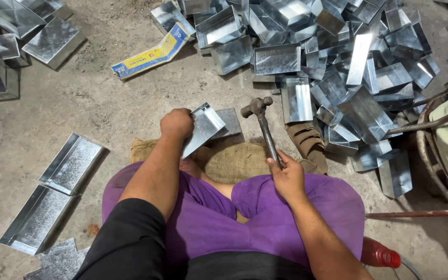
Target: The person sits on the floor and repeatedly hammers small rectangular metal pieces to flatten or shape them. They pick up each piece, strike it with a hammer, and place it aside, continuing the process with multiple items.
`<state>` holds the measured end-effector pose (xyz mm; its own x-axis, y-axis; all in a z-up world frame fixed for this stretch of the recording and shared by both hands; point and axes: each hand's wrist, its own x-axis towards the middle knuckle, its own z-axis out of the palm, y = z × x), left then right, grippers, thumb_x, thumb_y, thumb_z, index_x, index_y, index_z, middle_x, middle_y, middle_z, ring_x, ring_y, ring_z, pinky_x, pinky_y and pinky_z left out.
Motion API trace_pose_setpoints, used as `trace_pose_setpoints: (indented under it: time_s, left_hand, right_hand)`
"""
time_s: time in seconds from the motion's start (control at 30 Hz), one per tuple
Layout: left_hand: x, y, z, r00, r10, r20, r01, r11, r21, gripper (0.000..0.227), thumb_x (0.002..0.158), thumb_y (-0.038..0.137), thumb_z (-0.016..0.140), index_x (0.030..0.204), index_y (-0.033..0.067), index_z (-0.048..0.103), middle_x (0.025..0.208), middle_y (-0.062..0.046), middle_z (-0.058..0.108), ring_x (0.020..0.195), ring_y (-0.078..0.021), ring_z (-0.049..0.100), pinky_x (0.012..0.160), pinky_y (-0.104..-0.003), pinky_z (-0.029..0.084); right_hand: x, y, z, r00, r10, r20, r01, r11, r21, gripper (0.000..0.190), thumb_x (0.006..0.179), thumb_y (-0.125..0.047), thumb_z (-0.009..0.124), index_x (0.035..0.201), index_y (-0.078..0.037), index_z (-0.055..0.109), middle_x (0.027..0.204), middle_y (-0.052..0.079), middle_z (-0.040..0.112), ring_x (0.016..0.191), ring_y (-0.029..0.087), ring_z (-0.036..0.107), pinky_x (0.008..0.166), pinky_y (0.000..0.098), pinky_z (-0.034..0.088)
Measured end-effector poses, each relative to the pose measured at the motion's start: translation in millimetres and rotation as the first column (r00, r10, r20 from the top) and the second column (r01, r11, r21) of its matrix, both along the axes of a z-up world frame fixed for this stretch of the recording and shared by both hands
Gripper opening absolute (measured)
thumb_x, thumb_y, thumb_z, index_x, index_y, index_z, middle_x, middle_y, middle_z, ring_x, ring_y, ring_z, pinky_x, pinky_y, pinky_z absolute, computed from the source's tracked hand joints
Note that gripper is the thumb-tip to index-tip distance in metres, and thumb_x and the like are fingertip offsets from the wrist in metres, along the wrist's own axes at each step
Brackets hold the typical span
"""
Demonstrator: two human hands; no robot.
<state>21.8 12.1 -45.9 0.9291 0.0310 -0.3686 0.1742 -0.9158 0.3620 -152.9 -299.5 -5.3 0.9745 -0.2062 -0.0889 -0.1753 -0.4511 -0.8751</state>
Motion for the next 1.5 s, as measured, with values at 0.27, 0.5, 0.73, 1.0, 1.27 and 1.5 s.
trace_pose_setpoints:
  time_s: [0.27,0.5,0.73,1.0,1.27,1.5]
  left_hand:
    - [2,-1,-8,0.906,0.078,0.416,0.18,0.819,-0.545,0.045,0.084,0.015,0.066,0.125,0.0063,0.052,0.102,-0.025,0.072,0.101,-0.0437,0.069,0.089,-0.049,0.056]
    - [-6,-37,-20,0.913,-0.024,0.408,0.22,0.87,-0.442,0.051,0.081,0.012,0.069,0.126,0.0062,0.047,0.107,-0.024,0.07,0.102,-0.0446,0.066,0.087,-0.053,0.053]
    - [-8,-39,-18,0.888,-0.002,0.46,0.233,0.864,-0.446,0.056,0.082,0.013,0.069,0.133,0.007,0.046,0.113,-0.021,0.07,0.104,-0.0414,0.067,0.088,-0.051,0.054]
    - [-5,-42,-12,0.951,-0.021,0.308,0.171,0.867,-0.469,0.056,0.081,0.012,0.071,0.131,0.0089,0.046,0.112,-0.021,0.068,0.106,-0.0414,0.066,0.09,-0.051,0.053]
    - [-4,-50,-35,0.88,-0.053,0.471,0.282,0.858,-0.43,0.048,0.081,0.011,0.069,0.124,0.0084,0.047,0.113,-0.019,0.068,0.105,-0.0409,0.066,0.087,-0.052,0.054]
    - [-3,-51,-32,0.896,-0.055,0.44,0.263,0.865,-0.427,0.05,0.081,0.011,0.069,0.126,0.0089,0.046,0.114,-0.019,0.068,0.106,-0.0402,0.067,0.087,-0.051,0.054]
  right_hand:
    - [-8,-3,46,0.998,-0.056,0.001,0.056,0.997,-0.058,0.036,0.1,-0.014,0.07,0.135,-0.004,0.07,0.081,0.009,0.069,0.058,0.01,0.053,0.049,0.0248,0.041]
    - [-3,-19,152,0.682,0.151,0.715,0.266,0.86,-0.436,0.029,0.11,-0.013,0.069,0.132,0.005,0.066,0.097,0.011,0.072,0.085,0.017,0.07,0.076,0.0265,0.056]
    - [30,-56,196,0.476,-0.112,0.872,0.075,0.993,0.086,0.044,0.123,-0.03,0.059,0.093,0.001,0.053,0.069,0.013,0.043,0.059,0.021,0.042,0.06,0.0344,0.036]
    - [50,53,125,0.953,0.283,0.104,-0.171,0.79,-0.589,0.04,0.093,-0.02,0.072,0.131,-0.009,0.072,0.085,0.015,0.073,0.071,0.023,0.071,0.069,0.035,0.055]
    - [24,50,210,0.7,0.192,0.688,0.083,0.935,-0.346,0.026,0.114,-0.016,0.07,0.135,-0.001,0.065,0.092,0.005,0.066,0.08,0.012,0.065,0.071,0.0243,0.053]
    - [45,48,159,0.704,0.385,0.597,0.275,0.627,-0.729,0.041,0.105,-0.01,0.068,0.141,0.007,0.061,0.073,0.012,0.065,0.056,0.021,0.057,0.052,0.0336,0.044]
